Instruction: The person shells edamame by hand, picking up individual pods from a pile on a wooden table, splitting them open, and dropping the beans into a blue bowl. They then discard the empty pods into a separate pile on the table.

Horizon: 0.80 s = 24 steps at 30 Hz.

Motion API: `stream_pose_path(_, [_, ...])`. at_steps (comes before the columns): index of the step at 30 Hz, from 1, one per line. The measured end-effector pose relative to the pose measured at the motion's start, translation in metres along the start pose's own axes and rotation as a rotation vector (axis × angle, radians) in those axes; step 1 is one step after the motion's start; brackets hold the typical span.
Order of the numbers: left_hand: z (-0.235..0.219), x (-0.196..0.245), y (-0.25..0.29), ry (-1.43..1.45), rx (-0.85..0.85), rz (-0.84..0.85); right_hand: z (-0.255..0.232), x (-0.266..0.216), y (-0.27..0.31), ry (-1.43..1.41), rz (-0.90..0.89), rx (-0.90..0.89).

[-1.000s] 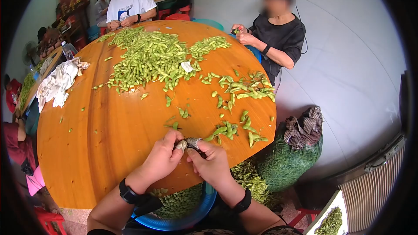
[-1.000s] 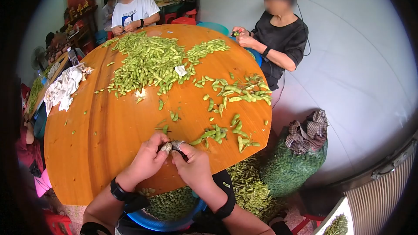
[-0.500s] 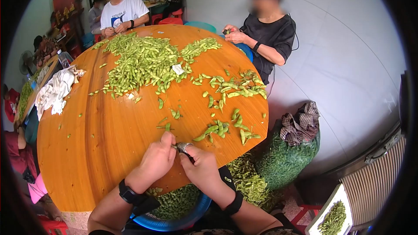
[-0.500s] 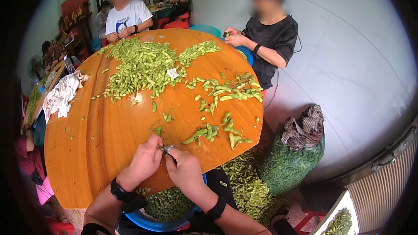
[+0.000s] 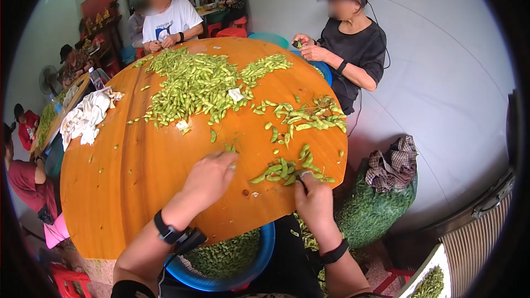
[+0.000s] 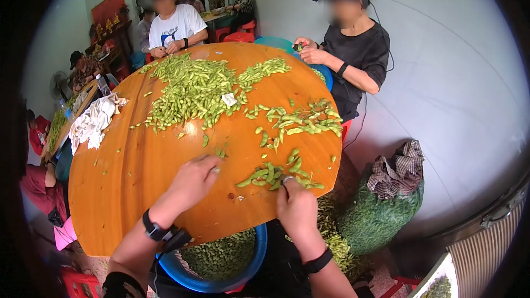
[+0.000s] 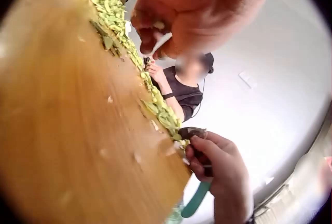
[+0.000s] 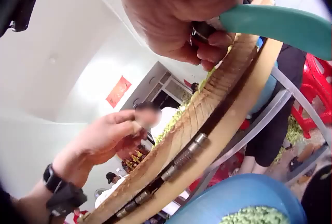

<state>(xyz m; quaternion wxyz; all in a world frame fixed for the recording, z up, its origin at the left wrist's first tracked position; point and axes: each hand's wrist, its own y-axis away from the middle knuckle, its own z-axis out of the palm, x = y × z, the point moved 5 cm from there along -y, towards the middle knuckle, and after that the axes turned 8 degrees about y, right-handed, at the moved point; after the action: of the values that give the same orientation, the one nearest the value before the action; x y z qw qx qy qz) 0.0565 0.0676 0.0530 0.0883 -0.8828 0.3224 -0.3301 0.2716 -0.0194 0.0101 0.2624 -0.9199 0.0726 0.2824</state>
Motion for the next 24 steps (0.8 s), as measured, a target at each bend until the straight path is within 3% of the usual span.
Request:
stream_pose_path(1, [0.012,-0.001,-0.012,-0.005,0.0,0.003,0.002,-0.001,0.001,-0.026,-0.019,0.032])
stream_pose_path(3, [0.038,0.003,-0.038,-0.122,-0.014,0.2,0.002,0.001,-0.001,-0.014,0.004,0.054])
stream_pose_path(4, [0.044,0.007,-0.05,-0.126,-0.017,0.204,0.003,0.003,-0.002,-0.05,0.008,0.034])
stream_pose_path(6, [0.066,0.011,-0.07,-0.008,-0.255,0.129,0.003,0.007,-0.002,-0.111,0.021,0.001])
stream_pose_path(9, [0.087,0.006,-0.082,0.076,-0.241,0.201,0.003,0.01,-0.001,-0.13,0.022,-0.014])
stream_pose_path(11, [0.089,0.004,-0.08,0.034,-0.255,0.162,0.002,0.012,-0.001,-0.136,0.03,-0.017])
stream_pose_path(14, [0.071,0.007,-0.056,-0.043,-0.276,0.105,0.003,0.013,-0.001,-0.158,0.022,-0.018])
stream_pose_path(21, [-0.003,0.01,0.057,-0.144,-0.381,-0.064,0.003,0.012,-0.002,-0.204,-0.021,0.006])
stream_pose_path(24, [-0.022,0.005,0.068,-0.158,-0.223,-0.08,0.001,0.009,-0.002,-0.195,-0.019,-0.008])
